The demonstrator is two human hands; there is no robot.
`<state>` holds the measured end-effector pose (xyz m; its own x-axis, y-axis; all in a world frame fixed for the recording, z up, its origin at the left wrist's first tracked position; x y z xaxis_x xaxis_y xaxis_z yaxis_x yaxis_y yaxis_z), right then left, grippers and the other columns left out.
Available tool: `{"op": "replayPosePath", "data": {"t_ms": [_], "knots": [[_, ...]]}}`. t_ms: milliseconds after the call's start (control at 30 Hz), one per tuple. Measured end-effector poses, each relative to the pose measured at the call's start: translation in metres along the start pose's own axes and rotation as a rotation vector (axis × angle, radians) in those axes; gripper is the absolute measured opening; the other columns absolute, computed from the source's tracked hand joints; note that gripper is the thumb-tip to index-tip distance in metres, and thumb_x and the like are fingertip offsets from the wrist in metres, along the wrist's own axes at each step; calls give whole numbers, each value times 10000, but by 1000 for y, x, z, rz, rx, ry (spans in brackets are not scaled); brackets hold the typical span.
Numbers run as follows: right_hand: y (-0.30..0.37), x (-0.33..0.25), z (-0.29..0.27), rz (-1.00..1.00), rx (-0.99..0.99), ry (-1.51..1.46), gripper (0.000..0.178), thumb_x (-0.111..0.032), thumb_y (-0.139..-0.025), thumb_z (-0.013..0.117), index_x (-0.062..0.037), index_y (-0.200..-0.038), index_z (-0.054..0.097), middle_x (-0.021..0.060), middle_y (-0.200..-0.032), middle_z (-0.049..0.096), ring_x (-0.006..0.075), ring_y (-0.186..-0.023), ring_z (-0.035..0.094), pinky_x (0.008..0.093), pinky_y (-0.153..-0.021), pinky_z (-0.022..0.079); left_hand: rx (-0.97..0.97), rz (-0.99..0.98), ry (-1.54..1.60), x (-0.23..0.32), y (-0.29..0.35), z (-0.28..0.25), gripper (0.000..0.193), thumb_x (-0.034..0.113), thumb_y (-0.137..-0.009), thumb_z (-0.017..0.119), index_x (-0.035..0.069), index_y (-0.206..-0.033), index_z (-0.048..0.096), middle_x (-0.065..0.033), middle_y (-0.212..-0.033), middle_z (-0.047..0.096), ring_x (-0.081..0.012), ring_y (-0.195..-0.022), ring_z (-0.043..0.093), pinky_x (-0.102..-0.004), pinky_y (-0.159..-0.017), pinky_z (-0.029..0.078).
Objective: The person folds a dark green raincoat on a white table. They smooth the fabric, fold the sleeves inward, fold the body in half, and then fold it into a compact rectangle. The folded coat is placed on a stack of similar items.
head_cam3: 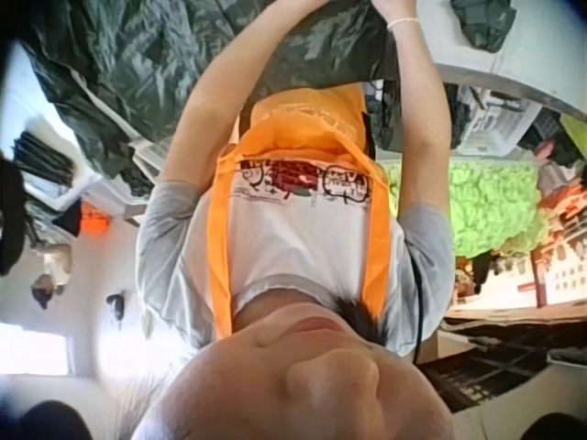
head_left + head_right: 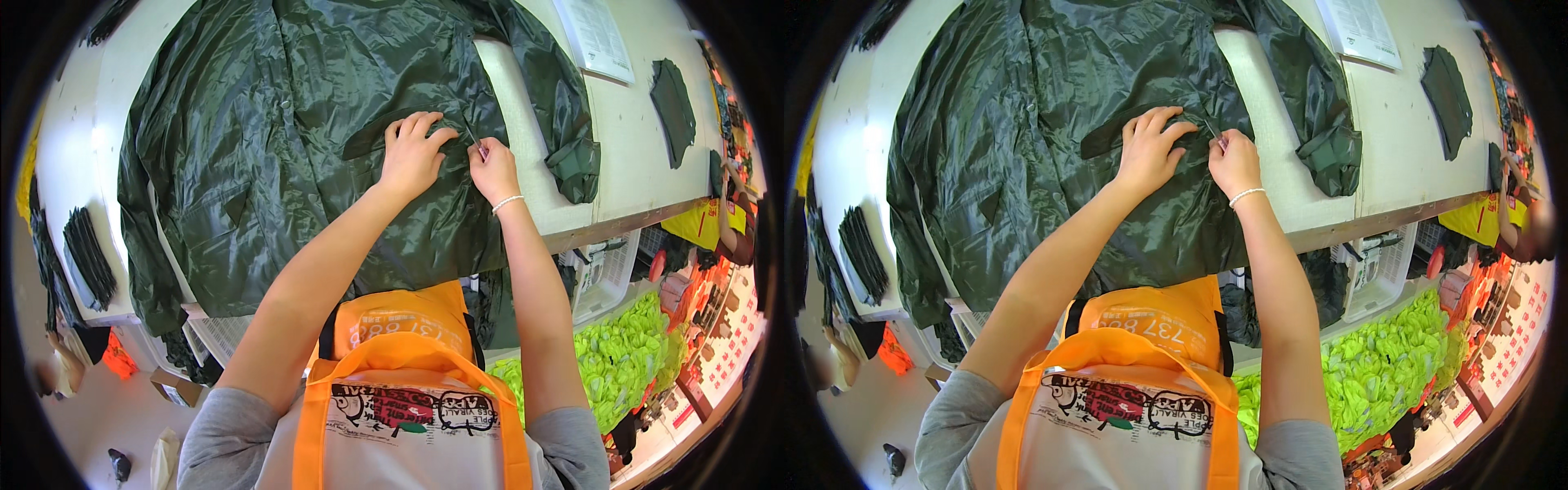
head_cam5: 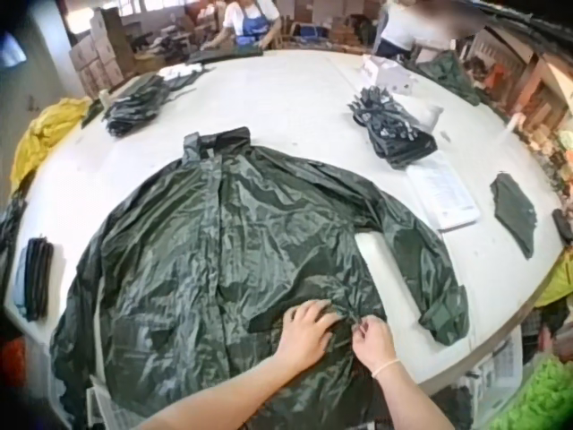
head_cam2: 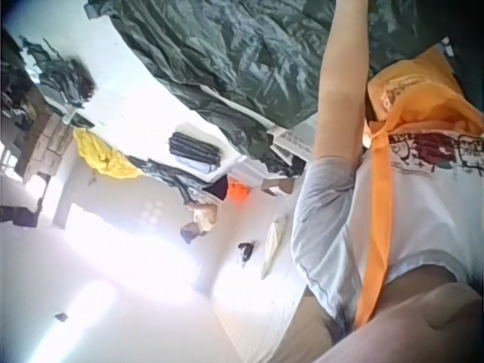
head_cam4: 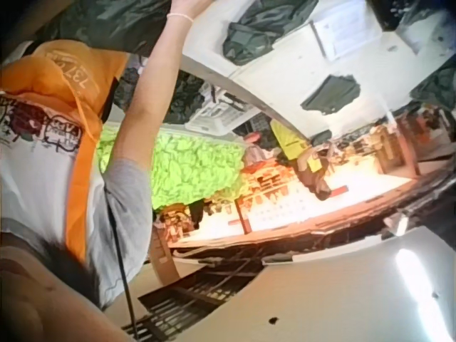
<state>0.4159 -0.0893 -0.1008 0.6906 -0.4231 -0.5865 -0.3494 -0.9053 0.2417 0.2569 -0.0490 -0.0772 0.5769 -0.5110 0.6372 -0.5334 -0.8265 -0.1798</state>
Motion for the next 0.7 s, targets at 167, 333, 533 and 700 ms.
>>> {"op": "replayPosePath", "data": {"t_ms": [167, 333, 533, 700], "knots": [[-3, -4, -4, -34, -111, -77, 184, -150, -804, 638, 28, -827, 595, 202, -785, 628, 376, -774, 608, 432, -702, 479, 32, -128, -41, 5, -6, 8, 366, 11, -669, 632, 204, -978, 669, -22, -1249, 516, -230, -1225, 420, -463, -980, 292], [4, -11, 0, -173, -24, 70, 191, -131, -789, 649, 42, -849, 597, 221, -849, 626, 379, -802, 607, 437, -732, 480, 92, -186, -44, 6, -5, 14, 358, -9, -669, 595, 187, -956, 680, -24, -1246, 525, -244, -1237, 416, -475, -1009, 277], [-21, 1, -1, -129, -232, -137, 229, -190, -816, 622, 36, -781, 631, 202, -721, 644, 342, -707, 632, 397, -668, 483, 133, -242, 65, 3, -4, 21, 200, 94, -712, 650, 170, -886, 710, -13, -1268, 523, -273, -1278, 380, -606, -1082, 141], [-36, 2, 2, -123, -342, -271, 314, -251, -846, 626, 52, -932, 620, 176, -802, 657, 259, -723, 632, 356, -684, 484, 139, -329, 14, 9, -11, 29, 101, 248, -728, 724, 167, -788, 726, -9, -1228, 553, -280, -1289, 369, -661, -1056, 115]]}}
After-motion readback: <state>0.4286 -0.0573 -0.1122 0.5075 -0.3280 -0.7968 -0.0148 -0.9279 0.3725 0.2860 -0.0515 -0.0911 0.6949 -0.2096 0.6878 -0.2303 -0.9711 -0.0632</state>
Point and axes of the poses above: each hand's wrist, its own y-axis away from the middle knuckle, its own z-axis out of the palm, x = y × z, the point moved 6 cm from there along -y, towards the middle knuckle
